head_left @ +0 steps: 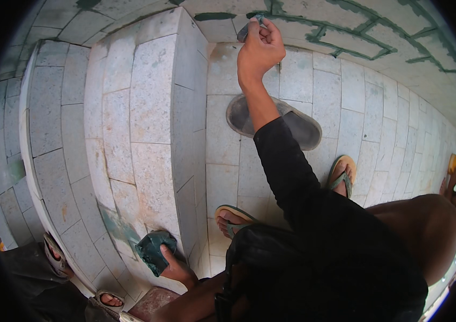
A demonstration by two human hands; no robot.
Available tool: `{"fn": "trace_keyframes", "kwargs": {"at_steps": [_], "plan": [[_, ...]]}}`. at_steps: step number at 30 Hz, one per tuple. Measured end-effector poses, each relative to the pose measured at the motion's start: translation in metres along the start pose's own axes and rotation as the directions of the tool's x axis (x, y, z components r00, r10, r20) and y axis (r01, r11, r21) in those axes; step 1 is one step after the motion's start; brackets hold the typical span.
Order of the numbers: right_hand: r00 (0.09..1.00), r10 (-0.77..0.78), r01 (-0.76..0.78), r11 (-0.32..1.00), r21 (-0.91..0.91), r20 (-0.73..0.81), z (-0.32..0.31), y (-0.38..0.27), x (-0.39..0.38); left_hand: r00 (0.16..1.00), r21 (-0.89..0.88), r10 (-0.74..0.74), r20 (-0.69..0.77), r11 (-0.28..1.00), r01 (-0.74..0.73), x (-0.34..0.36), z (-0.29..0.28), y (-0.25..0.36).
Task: The person applies a green material into the gaps between wall stones using a small scrap piece of stone and their fingers.
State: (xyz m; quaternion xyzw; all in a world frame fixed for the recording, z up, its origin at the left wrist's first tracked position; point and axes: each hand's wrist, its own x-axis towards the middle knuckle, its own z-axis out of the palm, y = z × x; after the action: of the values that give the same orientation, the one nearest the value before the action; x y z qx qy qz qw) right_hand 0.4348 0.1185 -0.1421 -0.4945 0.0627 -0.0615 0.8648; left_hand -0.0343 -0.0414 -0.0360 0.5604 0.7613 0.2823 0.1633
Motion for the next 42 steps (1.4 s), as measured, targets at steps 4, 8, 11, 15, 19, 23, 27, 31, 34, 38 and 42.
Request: {"fn": "trace_keyframes", "kwargs": {"at_steps": [4,8,11,15,19,23,27,31,34,38,42], "plan": [[0.999,0.039,-0.039,0.999,-0.002,0.003,0.015,0.003,-0.011,1.0,-0.012,-0.004,0.005,1.0,0.004,0.003,-0.003,-0.01],[0.996,0.071,-0.067,0.996,-0.065,0.053,0.029,0.013,-0.029,0.991,0.134,0.075,-0.109,0.989,-0.061,0.002,0.0,-0.016],[0.996,0.014,-0.001,0.988,-0.152,0.086,0.021,0.022,-0.028,0.982,0.011,0.133,-0.137,0.991,-0.133,-0.002,0.01,0.002],[0.989,-0.148,0.15,0.957,-0.247,0.027,-0.001,0.012,-0.016,1.0,0.039,-0.017,0.005,0.999,0.016,0.002,-0.004,-0.007],[0.967,-0.254,0.245,0.932,-0.268,0.001,-0.008,0.015,-0.007,1.0,-0.029,-0.014,0.016,0.999,0.015,-0.001,0.002,0.004],[0.971,-0.237,0.231,0.957,-0.178,-0.015,-0.001,0.021,-0.005,0.989,-0.002,0.108,-0.103,0.994,-0.108,-0.002,0.004,-0.001],[0.987,-0.159,0.163,0.974,-0.159,0.041,0.006,0.024,-0.003,1.0,-0.038,-0.005,-0.002,0.999,0.005,-0.002,0.001,0.003],[0.994,-0.063,0.077,0.983,-0.166,0.084,0.007,0.014,-0.01,0.999,-0.044,0.037,-0.011,0.998,-0.038,-0.004,0.003,0.013],[0.994,-0.107,0.107,0.994,-0.021,-0.036,-0.001,0.003,0.001,0.999,-0.089,0.04,-0.015,0.995,-0.041,-0.003,0.003,0.01],[1.0,-0.028,0.028,1.0,0.003,0.001,0.002,0.0,0.006,0.999,-0.135,0.051,-0.017,0.989,-0.052,-0.004,0.007,0.012],[0.999,0.004,-0.005,1.0,0.025,0.049,0.023,0.014,-0.016,0.998,-0.111,0.06,-0.032,0.992,-0.063,-0.002,0.006,0.004]]}}
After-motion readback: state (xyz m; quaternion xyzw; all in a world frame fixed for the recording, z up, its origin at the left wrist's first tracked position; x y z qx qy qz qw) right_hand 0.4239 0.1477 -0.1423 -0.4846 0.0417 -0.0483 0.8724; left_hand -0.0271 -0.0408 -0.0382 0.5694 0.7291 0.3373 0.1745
